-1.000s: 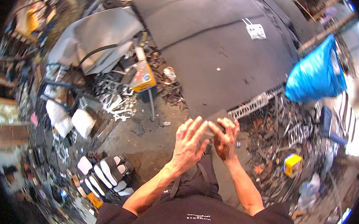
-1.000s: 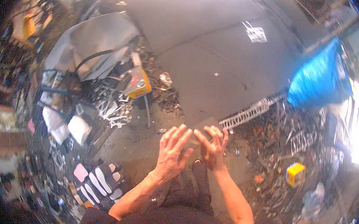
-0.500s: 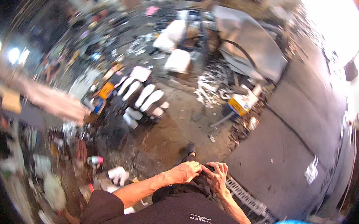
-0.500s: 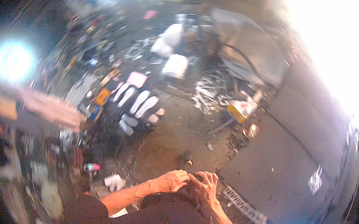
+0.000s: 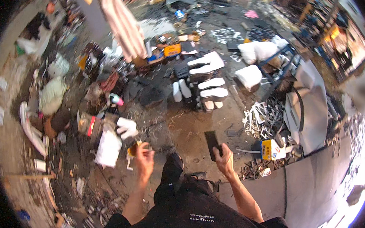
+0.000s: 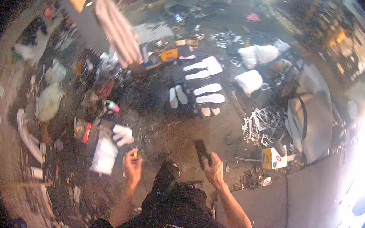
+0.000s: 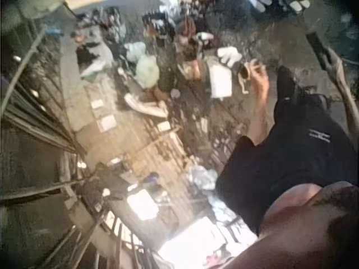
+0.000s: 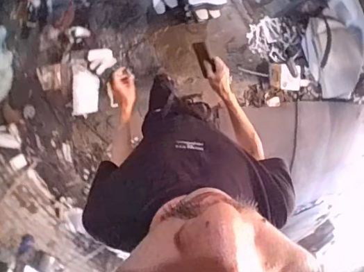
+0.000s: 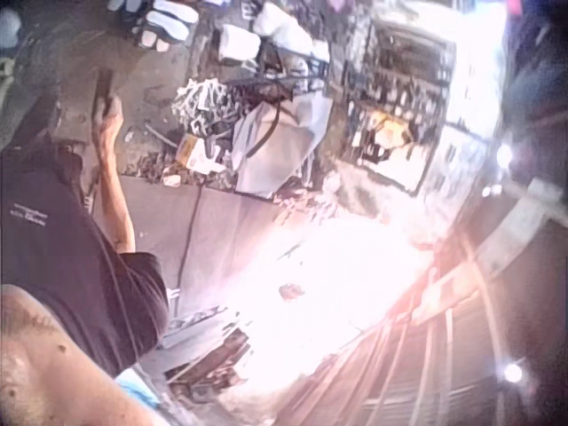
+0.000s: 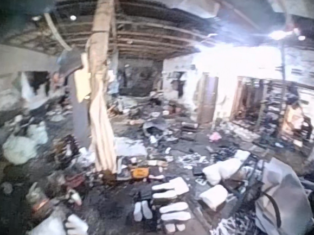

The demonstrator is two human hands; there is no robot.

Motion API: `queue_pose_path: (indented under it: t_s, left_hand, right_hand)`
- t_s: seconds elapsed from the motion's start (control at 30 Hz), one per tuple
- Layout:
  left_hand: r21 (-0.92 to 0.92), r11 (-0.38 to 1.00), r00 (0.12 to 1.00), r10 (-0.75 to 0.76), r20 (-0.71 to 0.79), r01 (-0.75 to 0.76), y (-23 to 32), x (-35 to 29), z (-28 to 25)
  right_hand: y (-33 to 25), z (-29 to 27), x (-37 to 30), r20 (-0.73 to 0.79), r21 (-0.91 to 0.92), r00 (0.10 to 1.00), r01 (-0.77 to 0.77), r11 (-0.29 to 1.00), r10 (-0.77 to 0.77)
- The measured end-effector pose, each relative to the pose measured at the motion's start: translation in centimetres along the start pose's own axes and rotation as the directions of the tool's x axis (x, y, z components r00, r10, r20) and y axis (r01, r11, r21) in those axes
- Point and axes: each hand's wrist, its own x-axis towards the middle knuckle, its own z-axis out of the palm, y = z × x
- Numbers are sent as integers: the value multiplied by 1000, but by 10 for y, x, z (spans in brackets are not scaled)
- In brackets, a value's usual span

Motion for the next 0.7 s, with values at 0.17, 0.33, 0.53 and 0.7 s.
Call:
queue_pose_path:
  t_s: [0.17,0.33,0.53,0.7]
  left_hand:
    - [231,856,872,-390,-296,462,-187,-74,-106]
    - [638,292,397,-918,-23,713,-221,-181,-153]
    - [355,404,303,-902,308,843,-258,-37,-118]
    - [-308,669,735,-595,324,677,-124,168,-56]
  right_hand:
    - [-27,51,79,253,537,967,-124,835,-19]
    - [-95,87,140,385,515,914,-326,793,125]
    - [-115,157,202,394,671,899,-423,609,191]
    - [-141,241,240,709,642,686,-723,254,161]
